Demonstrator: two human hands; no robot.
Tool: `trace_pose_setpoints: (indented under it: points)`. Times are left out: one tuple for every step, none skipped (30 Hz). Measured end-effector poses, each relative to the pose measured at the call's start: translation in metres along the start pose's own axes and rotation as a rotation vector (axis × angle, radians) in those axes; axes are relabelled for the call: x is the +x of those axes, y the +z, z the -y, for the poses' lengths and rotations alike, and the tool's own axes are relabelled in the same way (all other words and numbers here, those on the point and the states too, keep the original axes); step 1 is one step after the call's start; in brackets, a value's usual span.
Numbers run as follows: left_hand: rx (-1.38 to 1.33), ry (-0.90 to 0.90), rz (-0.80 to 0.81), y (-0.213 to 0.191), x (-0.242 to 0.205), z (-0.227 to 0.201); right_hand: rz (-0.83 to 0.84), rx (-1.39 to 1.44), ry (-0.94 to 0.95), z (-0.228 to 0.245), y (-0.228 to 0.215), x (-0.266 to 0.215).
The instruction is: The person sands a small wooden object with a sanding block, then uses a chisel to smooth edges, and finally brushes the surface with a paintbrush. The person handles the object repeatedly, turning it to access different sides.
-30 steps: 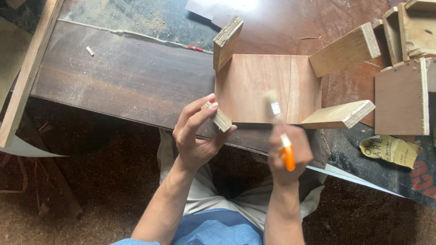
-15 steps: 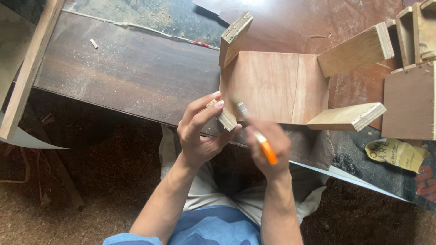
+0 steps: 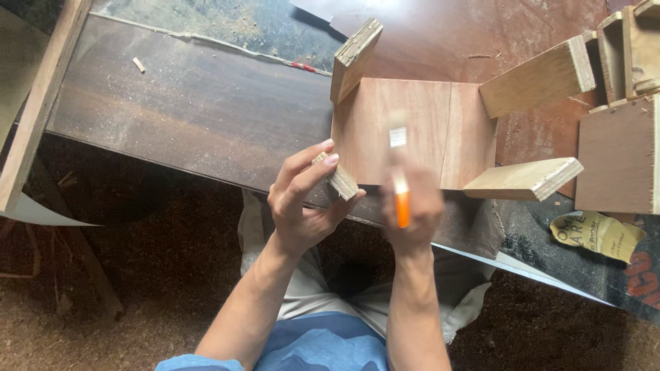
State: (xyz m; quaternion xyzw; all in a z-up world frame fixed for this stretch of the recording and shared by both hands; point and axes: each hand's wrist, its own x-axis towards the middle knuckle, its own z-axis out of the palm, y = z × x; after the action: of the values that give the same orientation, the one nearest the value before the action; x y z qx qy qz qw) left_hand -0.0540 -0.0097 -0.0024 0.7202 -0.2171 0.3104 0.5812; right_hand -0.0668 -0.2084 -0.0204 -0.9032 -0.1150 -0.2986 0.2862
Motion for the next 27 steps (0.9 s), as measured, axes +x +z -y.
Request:
trace_pose_setpoints:
  points:
    - [0.005,0.0,-0.002,0.0,0.001,0.0,0.066,0.086,-0.18,-0.001,0.0,0.003]
    - [0.007,-0.002,0.0,0.001,0.002,0.0,0.038,-0.026,-0.122,-0.002,0.0,0.003]
    - [0.009,-0.004,0.002,0.002,0.002,0.001,0.012,-0.137,-0.063,-0.003,0.0,0.004]
    - [0.003,-0.004,0.005,0.002,0.003,0.001,-0.012,-0.244,-0.007,-0.004,0.001,0.005]
    - [-0.003,-0.004,0.007,0.001,0.003,0.001,-0.031,-0.239,0.064,-0.005,0.002,0.006]
    - [-0.003,-0.008,0.005,0.001,0.002,0.0,-0.045,-0.229,0.131,-0.006,0.003,0.007]
    - [0.006,-0.009,0.001,0.0,0.0,-0.001,-0.06,-0.219,0.199,-0.007,0.004,0.007]
    - [0.011,-0.006,-0.002,0.001,0.001,-0.001,-0.002,-0.116,0.062,-0.008,0.005,0.009]
    - [0.016,-0.004,-0.006,0.002,0.001,-0.001,0.057,-0.012,-0.075,-0.009,0.005,0.01]
    - [0.016,-0.006,-0.007,0.003,0.001,-0.001,0.116,0.088,-0.204,-0.009,0.005,0.01]
    - [0.017,-0.008,-0.008,0.004,0.001,-0.002,0.039,-0.003,-0.116,-0.01,0.004,0.01]
    - [0.022,-0.007,-0.012,0.004,0.002,-0.001,-0.039,-0.089,-0.033,-0.01,0.005,0.012]
    - [0.02,-0.001,-0.01,0.003,0.004,0.001,-0.117,-0.175,0.05,-0.01,0.007,0.015]
    - [0.02,-0.004,-0.009,0.003,0.002,0.0,-0.08,-0.148,0.026,-0.009,0.007,0.014]
    - [0.02,-0.007,-0.007,0.002,0.0,-0.001,-0.042,-0.12,0.002,-0.009,0.007,0.014]
    - [0.021,-0.005,-0.008,0.002,0.0,0.0,-0.01,-0.095,-0.023,-0.01,0.008,0.015]
    - [0.021,-0.002,-0.008,0.002,0.0,0.0,0.026,-0.023,-0.082,-0.01,0.008,0.017]
    - [0.018,0.002,-0.003,0.003,0.0,0.0,0.058,0.046,-0.137,-0.012,0.008,0.017]
    - [0.011,0.001,-0.004,0.004,0.0,0.001,0.091,0.115,-0.192,-0.013,0.008,0.018]
    - [0.006,0.0,-0.007,0.004,0.001,0.001,0.021,0.01,-0.069,-0.014,0.009,0.02]
    - [0.001,-0.001,-0.01,0.004,0.002,0.002,-0.049,-0.094,0.054,-0.015,0.011,0.022]
    - [0.005,-0.001,-0.006,0.004,0.0,0.001,-0.112,-0.195,0.177,-0.016,0.011,0.022]
    - [0.009,-0.002,-0.002,0.004,-0.001,0.001,-0.054,-0.161,0.102,-0.017,0.013,0.022]
    - [0.015,0.003,-0.001,0.004,0.0,0.001,-0.001,-0.125,0.021,-0.017,0.014,0.025]
    - [0.026,0.004,-0.007,0.003,0.0,0.001,0.053,-0.089,-0.061,-0.017,0.016,0.027]
    - [0.031,0.006,-0.009,0.003,0.001,0.0,0.06,-0.03,-0.099,-0.016,0.015,0.028]
    - [0.036,0.008,-0.01,0.004,0.001,0.0,0.067,0.029,-0.137,-0.015,0.014,0.029]
